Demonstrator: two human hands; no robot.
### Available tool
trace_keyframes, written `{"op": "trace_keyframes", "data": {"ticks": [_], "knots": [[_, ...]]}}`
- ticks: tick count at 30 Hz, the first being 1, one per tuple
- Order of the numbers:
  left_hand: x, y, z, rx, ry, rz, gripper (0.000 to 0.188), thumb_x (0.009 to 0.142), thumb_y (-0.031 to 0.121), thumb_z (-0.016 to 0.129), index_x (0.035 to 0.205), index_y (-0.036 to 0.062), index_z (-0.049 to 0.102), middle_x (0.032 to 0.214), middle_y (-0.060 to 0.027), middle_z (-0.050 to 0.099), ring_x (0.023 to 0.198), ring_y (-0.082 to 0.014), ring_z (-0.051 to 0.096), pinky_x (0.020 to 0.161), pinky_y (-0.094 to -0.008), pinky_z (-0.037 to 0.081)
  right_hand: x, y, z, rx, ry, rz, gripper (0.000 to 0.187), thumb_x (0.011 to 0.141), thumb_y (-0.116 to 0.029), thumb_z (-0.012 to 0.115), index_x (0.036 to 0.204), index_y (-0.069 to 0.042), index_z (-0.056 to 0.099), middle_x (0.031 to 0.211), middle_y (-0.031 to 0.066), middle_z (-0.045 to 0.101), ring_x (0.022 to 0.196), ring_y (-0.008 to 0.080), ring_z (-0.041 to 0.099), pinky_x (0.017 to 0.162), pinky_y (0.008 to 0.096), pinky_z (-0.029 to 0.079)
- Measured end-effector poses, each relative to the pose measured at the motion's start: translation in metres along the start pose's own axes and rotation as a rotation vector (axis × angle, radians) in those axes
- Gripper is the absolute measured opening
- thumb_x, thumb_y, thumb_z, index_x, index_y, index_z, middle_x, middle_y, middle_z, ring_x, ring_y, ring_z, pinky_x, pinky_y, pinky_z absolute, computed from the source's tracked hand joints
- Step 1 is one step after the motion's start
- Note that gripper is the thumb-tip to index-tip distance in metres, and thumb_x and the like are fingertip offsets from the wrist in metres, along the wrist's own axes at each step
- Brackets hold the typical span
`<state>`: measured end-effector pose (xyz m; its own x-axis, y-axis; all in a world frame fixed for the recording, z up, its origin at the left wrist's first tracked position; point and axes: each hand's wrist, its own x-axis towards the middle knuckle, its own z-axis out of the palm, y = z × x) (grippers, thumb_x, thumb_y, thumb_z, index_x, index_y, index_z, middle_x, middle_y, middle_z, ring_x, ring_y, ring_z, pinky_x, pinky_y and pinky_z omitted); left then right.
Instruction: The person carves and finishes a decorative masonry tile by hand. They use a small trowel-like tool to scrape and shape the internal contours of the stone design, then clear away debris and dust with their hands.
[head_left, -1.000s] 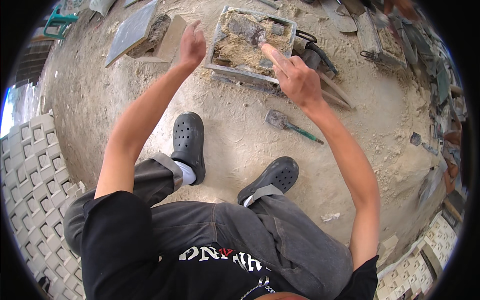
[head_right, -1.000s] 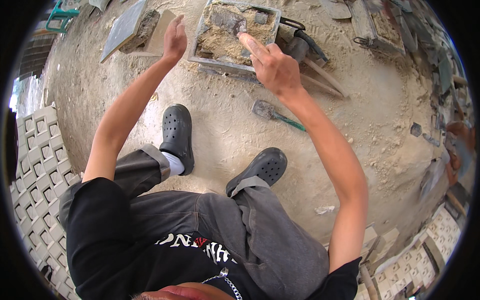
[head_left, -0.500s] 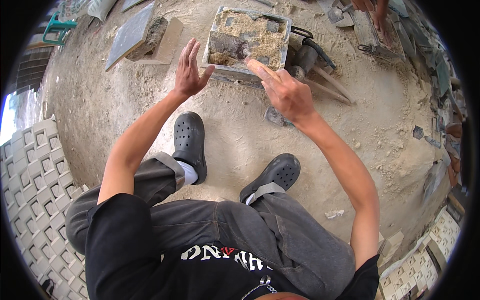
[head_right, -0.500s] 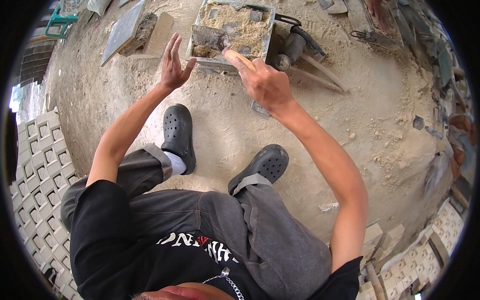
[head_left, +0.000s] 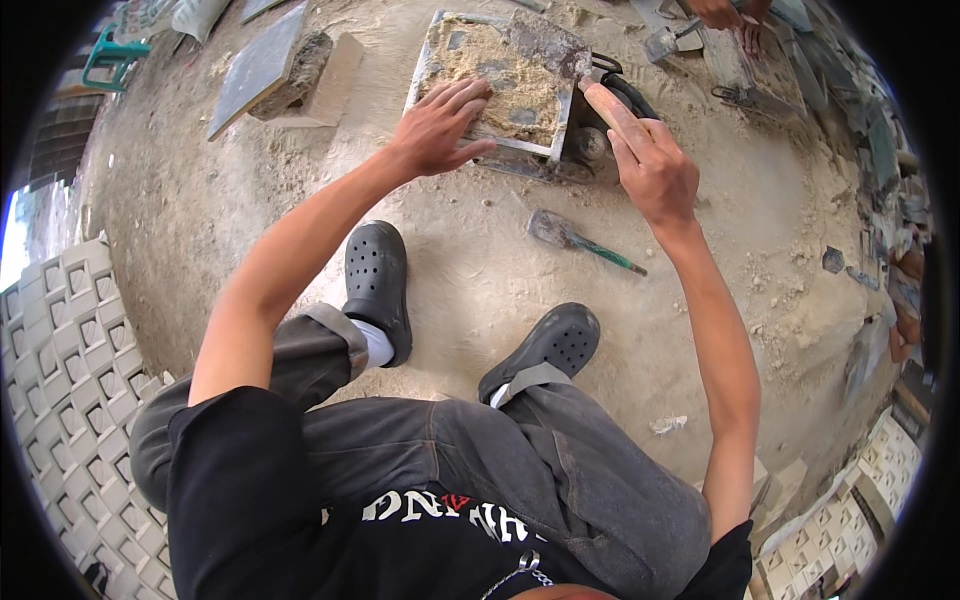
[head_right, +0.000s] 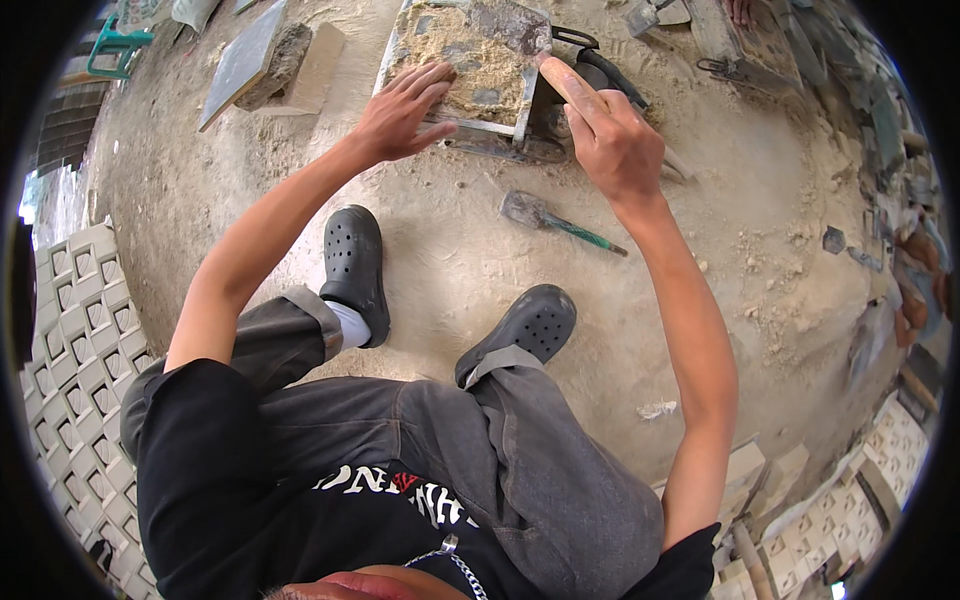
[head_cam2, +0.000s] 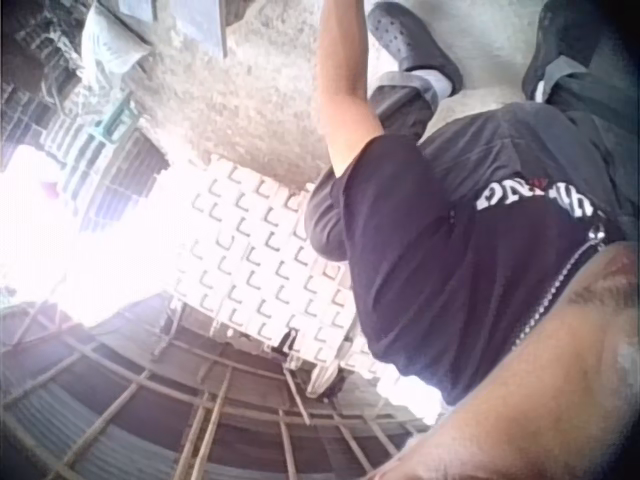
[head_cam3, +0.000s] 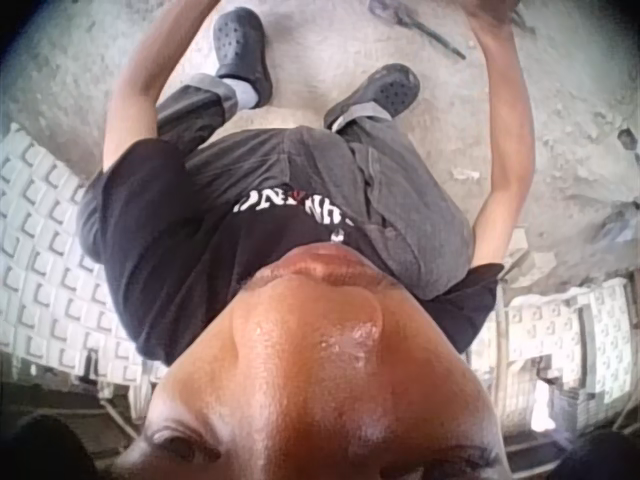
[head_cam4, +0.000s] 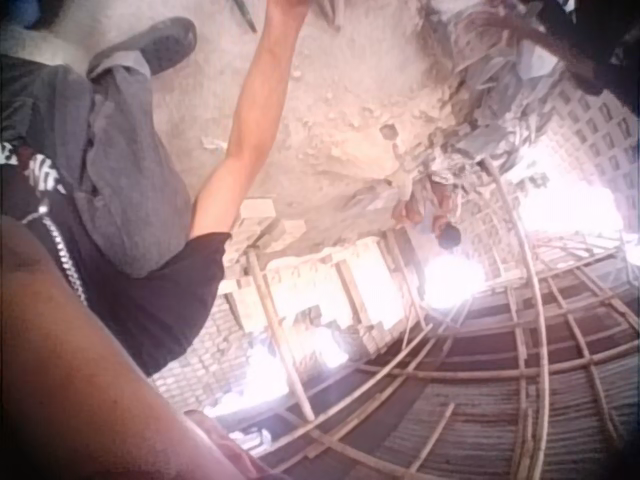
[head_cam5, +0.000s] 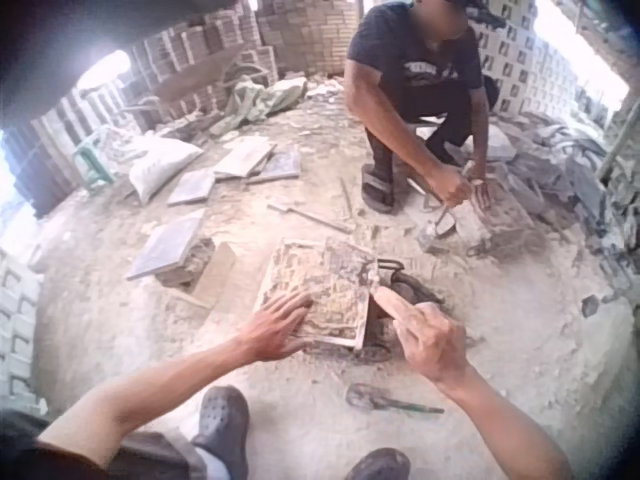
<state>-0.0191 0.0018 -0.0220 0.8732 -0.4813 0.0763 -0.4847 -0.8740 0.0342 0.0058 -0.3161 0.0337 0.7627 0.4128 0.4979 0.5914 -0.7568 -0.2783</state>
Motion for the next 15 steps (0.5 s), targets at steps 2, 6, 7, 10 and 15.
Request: {"op": "trace_keyframes", "data": {"ticks": [2, 6, 7, 10, 15], "knots": [[-0.018, -0.008, -0.004, 0.028, -0.008, 0.055, 0.069, 0.096, 0.057, 0.047, 0.138, 0.0030, 0.045, 0.154, -0.0131, 0.034, 0.144, -0.0288, 0.028, 0.119, -0.0422, 0.024, -0.004, 0.005, -0.002, 0.001, -0.005, 0.029, 0.041, 0.085, -0.022, 0.071, 0.124, -0.029, 0.066, 0.083, 0.0023, 0.065, 0.067, 0.0238, 0.066, 0.057, 0.0372, 0.055], [-0.057, -0.027, -0.010, -0.024, -0.011, 0.061, 0.066, 0.093, 0.049, 0.057, 0.137, 0.0034, 0.041, 0.153, -0.0137, 0.034, 0.144, -0.0294, 0.028, 0.119, -0.0425, 0.024, -0.007, 0.003, -0.011, 0.003, -0.053, 0.152, 0.039, 0.086, -0.022, 0.070, 0.125, -0.027, 0.066, 0.081, 0.0057, 0.065, 0.068, 0.0271, 0.066, 0.059, 0.0399, 0.053], [-0.060, -0.028, -0.014, -0.004, -0.017, 0.051, 0.065, 0.093, 0.049, 0.057, 0.137, 0.0036, 0.041, 0.153, -0.0138, 0.034, 0.144, -0.0296, 0.028, 0.119, -0.0428, 0.024, -0.007, 0.001, -0.016, -0.002, -0.069, 0.191, 0.039, 0.086, -0.021, 0.070, 0.125, -0.026, 0.066, 0.081, 0.0070, 0.065, 0.068, 0.0285, 0.066, 0.061, 0.0410, 0.053], [-0.066, -0.035, -0.020, 0.041, -0.037, 0.016, 0.063, 0.094, 0.047, 0.056, 0.139, 0.0046, 0.041, 0.153, -0.0144, 0.034, 0.144, -0.0301, 0.029, 0.119, -0.0440, 0.023, -0.004, -0.003, -0.027, 0.000, -0.111, 0.267, 0.038, 0.087, -0.022, 0.069, 0.125, -0.023, 0.067, 0.085, 0.0108, 0.068, 0.071, 0.0279, 0.067, 0.064, 0.0381, 0.053], [-0.054, -0.025, -0.006, -0.009, 0.041, -0.100, 0.078, 0.095, 0.056, 0.049, 0.148, 0.0021, 0.030, 0.156, -0.0183, 0.026, 0.147, -0.0315, 0.021, 0.121, -0.0426, 0.017, 0.004, -0.040, -0.056, 0.439, -0.288, 0.616, 0.038, 0.086, -0.028, 0.069, 0.120, -0.010, 0.069, 0.103, 0.0158, 0.071, 0.089, 0.0293, 0.070, 0.078, 0.0341, 0.054]]}}
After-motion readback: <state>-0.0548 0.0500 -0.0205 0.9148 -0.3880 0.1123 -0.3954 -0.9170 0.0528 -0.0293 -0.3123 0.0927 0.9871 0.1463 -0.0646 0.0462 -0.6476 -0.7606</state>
